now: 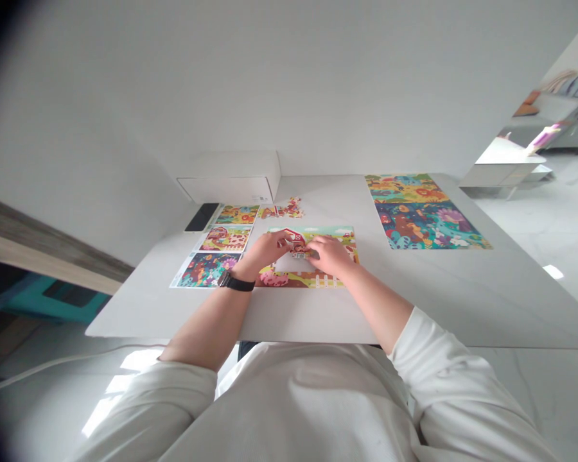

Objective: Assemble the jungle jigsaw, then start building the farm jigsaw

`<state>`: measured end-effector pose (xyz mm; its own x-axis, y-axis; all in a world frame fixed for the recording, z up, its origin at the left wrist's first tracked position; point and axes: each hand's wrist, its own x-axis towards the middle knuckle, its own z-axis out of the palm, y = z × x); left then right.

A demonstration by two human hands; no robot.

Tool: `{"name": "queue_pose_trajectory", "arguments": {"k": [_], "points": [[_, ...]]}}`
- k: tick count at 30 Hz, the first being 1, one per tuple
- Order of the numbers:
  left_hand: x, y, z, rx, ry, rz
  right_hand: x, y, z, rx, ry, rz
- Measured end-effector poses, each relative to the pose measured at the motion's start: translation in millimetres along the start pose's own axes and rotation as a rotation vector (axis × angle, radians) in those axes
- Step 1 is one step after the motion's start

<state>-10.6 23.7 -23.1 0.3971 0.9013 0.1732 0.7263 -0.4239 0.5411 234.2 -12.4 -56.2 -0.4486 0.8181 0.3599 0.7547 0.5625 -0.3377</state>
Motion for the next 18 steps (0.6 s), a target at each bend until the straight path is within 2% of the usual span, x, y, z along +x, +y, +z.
{"name": "queue_pose_trajectory", "arguments": {"k": [10,18], "points": [[1.7,-9.8,5.6,0.047,-0.051,0.282,1.5,-1.1,1.2,-0.005,-0.010,-0.031],[2.8,-12.6,3.6,0.072,-0.117,0.347,2.6,-2.4,0.2,-0.005,-0.024,-0.034]]}}
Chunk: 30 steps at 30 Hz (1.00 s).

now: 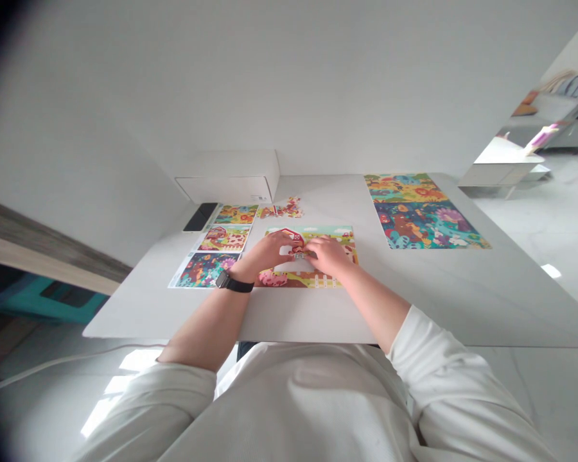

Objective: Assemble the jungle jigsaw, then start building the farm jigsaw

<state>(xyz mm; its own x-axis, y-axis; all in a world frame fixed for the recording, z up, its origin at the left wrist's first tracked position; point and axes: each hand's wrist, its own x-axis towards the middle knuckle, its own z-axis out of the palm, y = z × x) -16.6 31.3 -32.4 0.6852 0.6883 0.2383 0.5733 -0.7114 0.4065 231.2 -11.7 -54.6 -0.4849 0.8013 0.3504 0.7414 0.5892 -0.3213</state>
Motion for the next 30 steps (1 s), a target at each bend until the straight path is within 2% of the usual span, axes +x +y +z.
{"name": "queue_pose_trajectory", "arguments": {"k": [19,30], "points": [[0.2,-0.2,3.4,0.029,-0.008,-0.028,1.4,-1.0,1.1,-0.023,-0.030,0.005],[1.7,7.0,2.6,0.015,0.022,-0.052,-0.8,-1.5,-2.7,-0.040,-0.023,-0.001]]}}
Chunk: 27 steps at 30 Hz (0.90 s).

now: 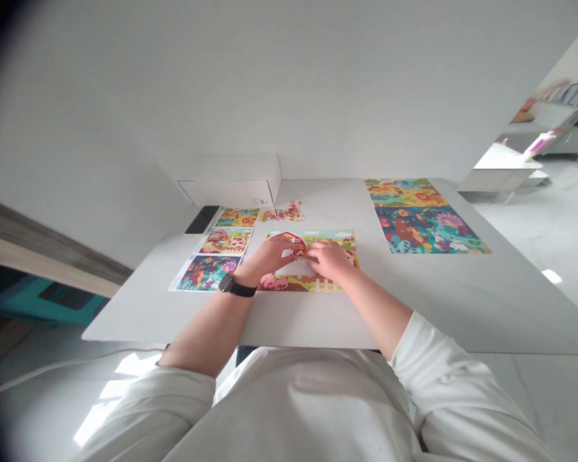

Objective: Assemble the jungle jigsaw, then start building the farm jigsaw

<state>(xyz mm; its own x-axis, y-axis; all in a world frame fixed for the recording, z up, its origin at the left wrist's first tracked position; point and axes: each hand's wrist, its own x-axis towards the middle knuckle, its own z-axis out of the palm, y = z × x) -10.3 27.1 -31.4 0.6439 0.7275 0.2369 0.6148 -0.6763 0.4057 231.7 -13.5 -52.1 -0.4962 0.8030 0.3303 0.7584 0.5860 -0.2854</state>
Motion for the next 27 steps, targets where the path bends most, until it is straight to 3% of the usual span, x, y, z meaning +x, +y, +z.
{"name": "queue_pose_trajectory", "arguments": {"k": [15,18,22,27], "points": [[2.6,-4.3,5.7,0.001,0.081,-0.096,-0.1,-3.1,-1.6,0.012,-0.047,0.014],[1.5,-8.2,-2.1,-0.052,0.217,-0.160,0.4,-4.8,-7.3,0.034,-0.041,0.001],[2.9,-10.7,-17.4,-0.178,0.517,-0.354,7.1,-3.5,-26.8,0.070,0.053,0.027],[4.5,-9.0,-29.4,-0.530,0.759,-0.467,31.5,5.9,-63.9,0.081,0.020,0.086]]}}
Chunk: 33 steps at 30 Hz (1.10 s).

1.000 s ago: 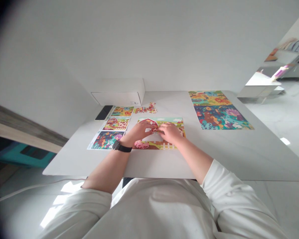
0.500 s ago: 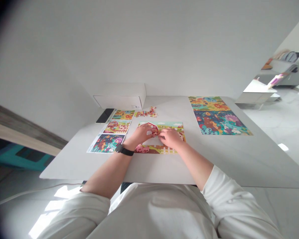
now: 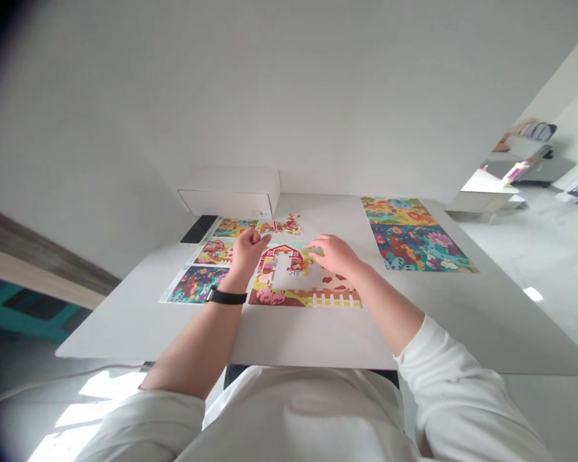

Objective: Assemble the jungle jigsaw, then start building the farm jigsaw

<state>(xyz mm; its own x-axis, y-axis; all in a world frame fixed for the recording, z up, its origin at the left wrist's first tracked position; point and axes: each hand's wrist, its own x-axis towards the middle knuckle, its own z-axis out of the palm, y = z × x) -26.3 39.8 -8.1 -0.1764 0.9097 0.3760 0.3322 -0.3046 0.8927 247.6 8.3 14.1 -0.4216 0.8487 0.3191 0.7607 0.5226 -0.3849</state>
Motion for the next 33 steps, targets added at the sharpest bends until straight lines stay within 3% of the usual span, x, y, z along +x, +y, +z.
{"name": "queue_pose_trajectory", "arguments": {"k": [4,7,14,22,28,33], "points": [[2.0,0.5,-2.3,-0.304,0.042,-0.112,24.9,6.5,-17.0,-0.070,-0.094,0.175],[4.8,-0.7,-4.6,-0.430,0.064,-0.157,42.5,15.2,-15.0,-0.122,-0.101,0.206],[10.5,-4.3,-6.4,-0.650,0.109,-0.241,89.1,35.3,20.3,-0.095,-0.122,0.252],[14.9,0.1,-16.0,-0.778,0.162,-0.251,139.2,35.7,65.6,-0.132,-0.104,0.312],[13.7,7.7,-21.4,-0.827,0.191,-0.249,158.7,33.8,87.3,-0.198,-0.117,0.451],[13.5,8.5,-20.1,-0.845,0.192,-0.256,163.6,33.2,94.4,-0.197,-0.120,0.444]]}}
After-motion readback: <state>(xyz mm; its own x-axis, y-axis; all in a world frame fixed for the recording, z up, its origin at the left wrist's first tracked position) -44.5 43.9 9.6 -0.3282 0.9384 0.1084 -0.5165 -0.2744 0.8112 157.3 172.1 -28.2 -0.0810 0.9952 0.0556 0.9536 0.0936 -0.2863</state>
